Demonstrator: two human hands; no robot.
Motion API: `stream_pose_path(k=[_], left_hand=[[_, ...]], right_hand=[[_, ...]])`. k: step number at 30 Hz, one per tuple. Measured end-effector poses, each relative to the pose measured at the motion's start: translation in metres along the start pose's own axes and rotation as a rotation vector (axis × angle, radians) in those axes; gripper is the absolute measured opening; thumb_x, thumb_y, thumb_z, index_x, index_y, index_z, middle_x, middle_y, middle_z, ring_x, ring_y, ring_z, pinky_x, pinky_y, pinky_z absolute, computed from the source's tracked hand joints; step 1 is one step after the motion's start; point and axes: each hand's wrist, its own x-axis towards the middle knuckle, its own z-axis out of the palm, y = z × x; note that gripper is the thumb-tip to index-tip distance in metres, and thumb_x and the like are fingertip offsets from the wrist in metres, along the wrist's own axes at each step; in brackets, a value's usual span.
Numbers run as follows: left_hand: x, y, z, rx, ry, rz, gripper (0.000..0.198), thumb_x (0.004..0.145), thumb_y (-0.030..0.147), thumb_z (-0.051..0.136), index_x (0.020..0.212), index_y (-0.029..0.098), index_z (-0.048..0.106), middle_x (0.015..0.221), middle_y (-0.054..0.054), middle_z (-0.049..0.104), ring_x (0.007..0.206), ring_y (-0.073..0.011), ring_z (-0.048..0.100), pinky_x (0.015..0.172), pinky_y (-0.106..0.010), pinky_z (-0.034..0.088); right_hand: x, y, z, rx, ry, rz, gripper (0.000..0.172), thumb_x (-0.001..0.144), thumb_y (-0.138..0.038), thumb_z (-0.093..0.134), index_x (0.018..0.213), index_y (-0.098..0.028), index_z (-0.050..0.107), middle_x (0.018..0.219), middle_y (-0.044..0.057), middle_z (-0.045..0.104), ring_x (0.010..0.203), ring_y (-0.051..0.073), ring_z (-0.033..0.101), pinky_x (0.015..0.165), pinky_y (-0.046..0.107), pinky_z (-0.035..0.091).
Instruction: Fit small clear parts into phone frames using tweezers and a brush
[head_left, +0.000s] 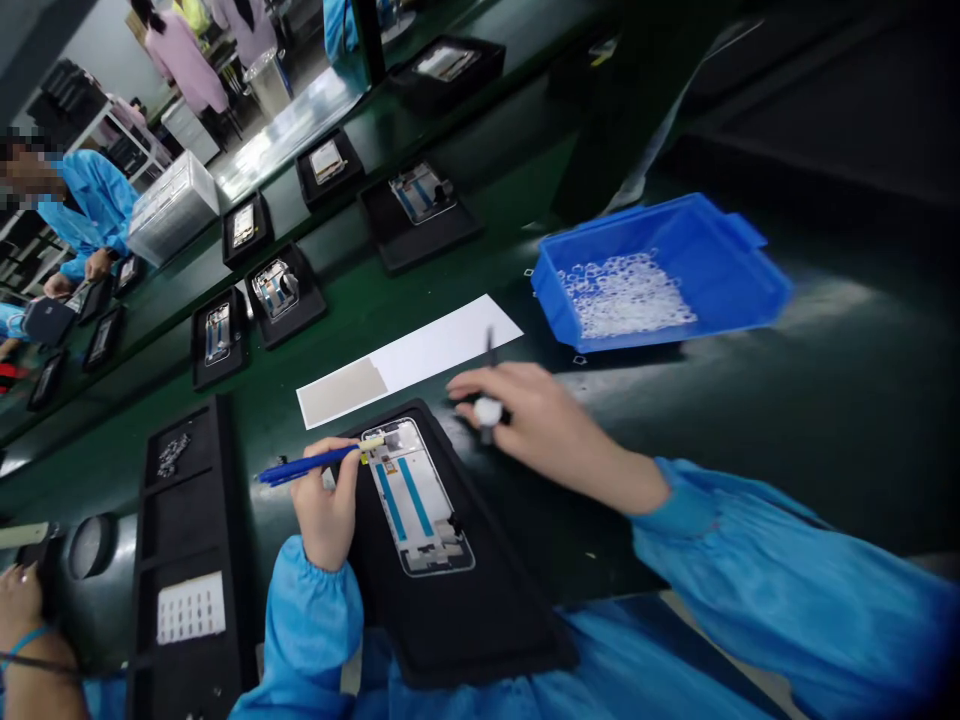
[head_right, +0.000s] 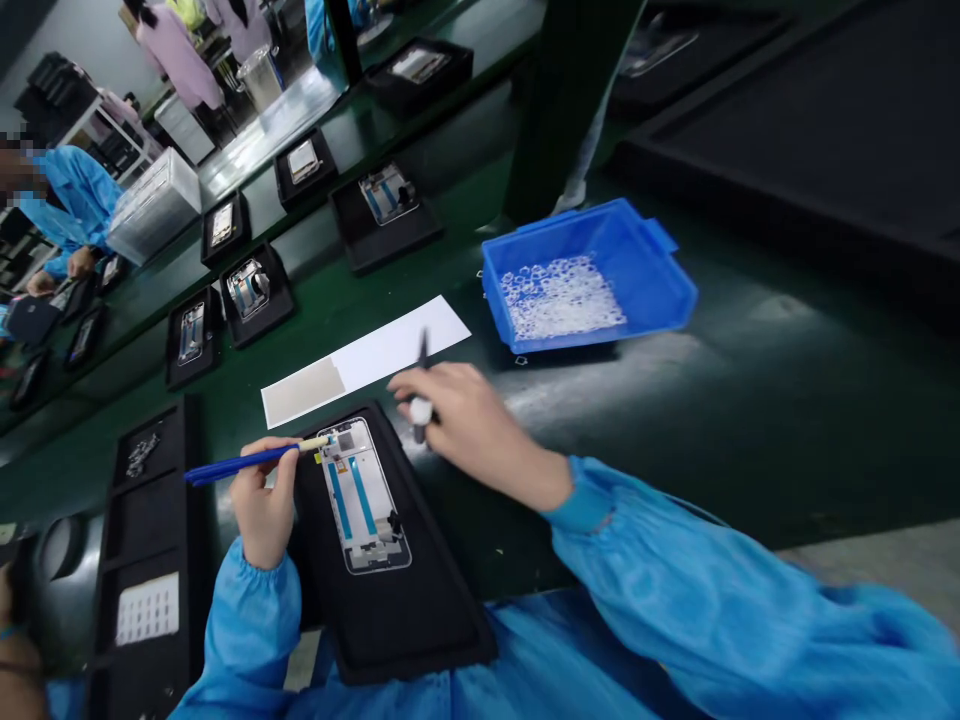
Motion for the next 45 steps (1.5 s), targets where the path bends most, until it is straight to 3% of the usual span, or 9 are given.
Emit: stream_pose_path(k=[4,8,21,33,40,45], left_hand=[[0.007,-0.003,0.006,0.072,-0.033,0.041,0.017,0.092,0.033,0.059,0.086,0.018,0.066,0.083,-0.003,0.07,0.078,-0.0171,0.069,0.074,-0.027,0.055],[0.01,-0.004,0.01,0.095,-0.059,0.1,0.017,0.093,0.032,0.058,0.086,0.018,0.065,0.082,-0.003,0.07,0.077,-0.0167,0.07,0.074,-0.027,0.055],[0.014,-0.003,0.009,0.135,-0.187,0.159,0.012,0.093,0.03,0.06,0.092,0.02,0.065,0.086,-0.003,0.073,0.08,-0.0176,0.072,0.073,-0.026,0.056],[0.023,0.001,0.016,0.174,-0.23,0.237,0.01,0.094,0.027,0.059,0.092,0.019,0.064,0.086,-0.003,0.074,0.081,-0.0158,0.072,0.075,-0.024,0.055],[0.021,0.001,0.016,0.206,-0.24,0.215,0.012,0.095,0.029,0.058,0.093,0.018,0.064,0.086,-0.003,0.073,0.081,-0.0159,0.072,0.076,-0.024,0.055],[0.018,0.002,0.017,0.218,-0.242,0.244,0.01,0.094,0.027,0.059,0.095,0.018,0.064,0.087,-0.003,0.073,0.083,-0.0159,0.071,0.076,-0.024,0.055]], right_hand=[[0.004,-0.026,0.036,-0.064,-0.116,-0.098,0.031,0.083,-0.006,0.046,0.106,-0.015,0.064,0.077,0.007,0.064,0.081,0.024,0.059,0.087,0.041,0.046],[0.006,-0.027,0.046,-0.114,-0.104,-0.108,0.033,0.084,-0.004,0.043,0.106,-0.017,0.065,0.074,0.007,0.062,0.084,0.025,0.056,0.095,0.044,0.043],[0.001,-0.021,0.053,0.156,-0.132,-0.007,0.025,0.085,-0.007,0.052,0.101,-0.023,0.062,0.094,0.006,0.068,0.096,0.025,0.058,0.106,0.057,0.037],[0.002,-0.022,0.048,0.146,-0.158,-0.008,0.031,0.085,-0.003,0.048,0.104,-0.023,0.063,0.091,0.007,0.069,0.102,0.027,0.058,0.108,0.059,0.038],[0.002,-0.022,0.047,0.136,-0.161,-0.004,0.033,0.084,-0.003,0.046,0.104,-0.023,0.062,0.093,0.007,0.069,0.101,0.027,0.059,0.106,0.06,0.039],[0.001,-0.022,0.049,0.131,-0.148,-0.011,0.028,0.086,-0.005,0.048,0.103,-0.021,0.063,0.093,0.008,0.067,0.099,0.026,0.058,0.106,0.058,0.039]])
